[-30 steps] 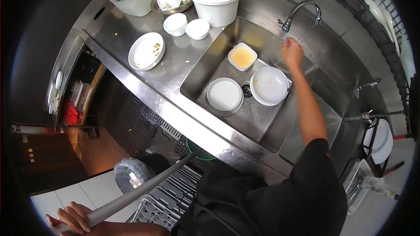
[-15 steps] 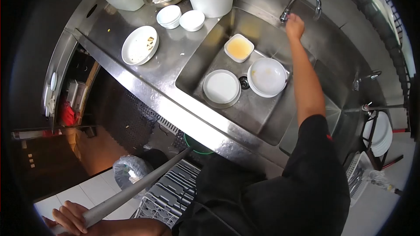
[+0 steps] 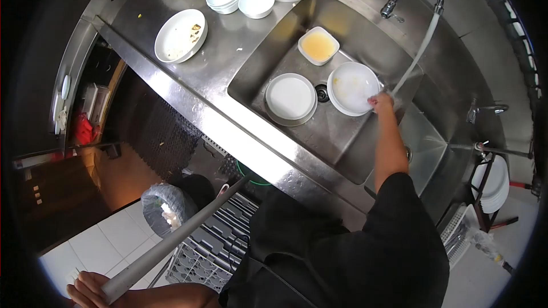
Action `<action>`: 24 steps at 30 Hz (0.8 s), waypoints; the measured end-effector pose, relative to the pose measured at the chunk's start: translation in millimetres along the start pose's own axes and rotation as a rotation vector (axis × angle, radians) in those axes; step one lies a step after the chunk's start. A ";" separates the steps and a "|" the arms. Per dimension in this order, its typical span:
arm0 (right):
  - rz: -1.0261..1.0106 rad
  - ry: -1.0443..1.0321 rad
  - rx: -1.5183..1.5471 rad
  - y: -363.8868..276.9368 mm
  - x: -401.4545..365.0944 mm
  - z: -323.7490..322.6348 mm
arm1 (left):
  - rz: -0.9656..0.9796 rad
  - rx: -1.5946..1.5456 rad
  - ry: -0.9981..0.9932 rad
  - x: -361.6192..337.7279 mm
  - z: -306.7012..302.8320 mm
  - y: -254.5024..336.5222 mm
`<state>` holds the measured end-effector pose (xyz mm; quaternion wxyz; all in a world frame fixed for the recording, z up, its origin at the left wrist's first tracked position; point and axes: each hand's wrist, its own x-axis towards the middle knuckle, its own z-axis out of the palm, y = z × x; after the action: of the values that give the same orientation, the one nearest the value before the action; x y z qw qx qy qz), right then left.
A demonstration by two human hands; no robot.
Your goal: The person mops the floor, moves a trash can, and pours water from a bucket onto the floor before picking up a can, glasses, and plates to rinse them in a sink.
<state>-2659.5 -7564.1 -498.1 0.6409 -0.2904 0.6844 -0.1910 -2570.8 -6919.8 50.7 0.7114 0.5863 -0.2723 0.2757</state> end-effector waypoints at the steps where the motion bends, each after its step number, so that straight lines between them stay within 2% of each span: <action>1: 0.031 0.051 0.005 13.4 6.5 -3.5 | 0.018 0.056 0.078 -2.0 -10.3 3.5; 4: 0.079 0.038 -0.312 52.6 25.3 -11.2 | 0.009 0.046 0.118 -4.4 12.6 3.4; 7: 0.153 0.038 -0.199 83.9 62.6 -13.0 | 0.012 0.177 0.148 -4.1 -2.2 11.0; 10: 0.051 0.046 -0.103 86.0 60.9 -8.4 | -0.066 -0.091 -0.113 -3.8 18.8 0.3; 13: 0.092 0.156 -0.168 73.9 52.5 2.3 | -0.084 -0.093 -0.126 -4.3 25.5 -1.3; 16: -0.042 0.089 -0.243 48.7 18.7 -4.0 | -0.085 -0.022 -0.178 -4.7 34.4 0.0; 19: -0.058 -0.029 -0.422 1.7 -93.6 -10.2 | -0.097 -0.103 -0.029 2.2 -21.0 14.7; 21: -0.496 -0.021 -0.573 -37.6 -115.4 -35.9 | -0.165 -0.037 0.081 7.6 -43.3 22.6; 22: -0.635 -0.102 -0.271 -64.2 -124.9 -49.1 | -0.047 0.244 0.361 0.1 11.6 7.9; 23: -0.676 -0.147 -0.154 -107.8 -151.9 -47.4 | -0.124 -0.102 -0.047 8.9 -32.8 14.3; 24: -0.800 -0.120 -0.076 -147.3 -187.9 -38.5 | -0.068 -0.092 -0.059 3.7 -17.6 7.9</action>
<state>-2673.2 -7559.4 -256.8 0.5437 -0.5681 0.4851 -0.3826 -2572.7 -6900.9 55.8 0.7383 0.5697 -0.2855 0.2209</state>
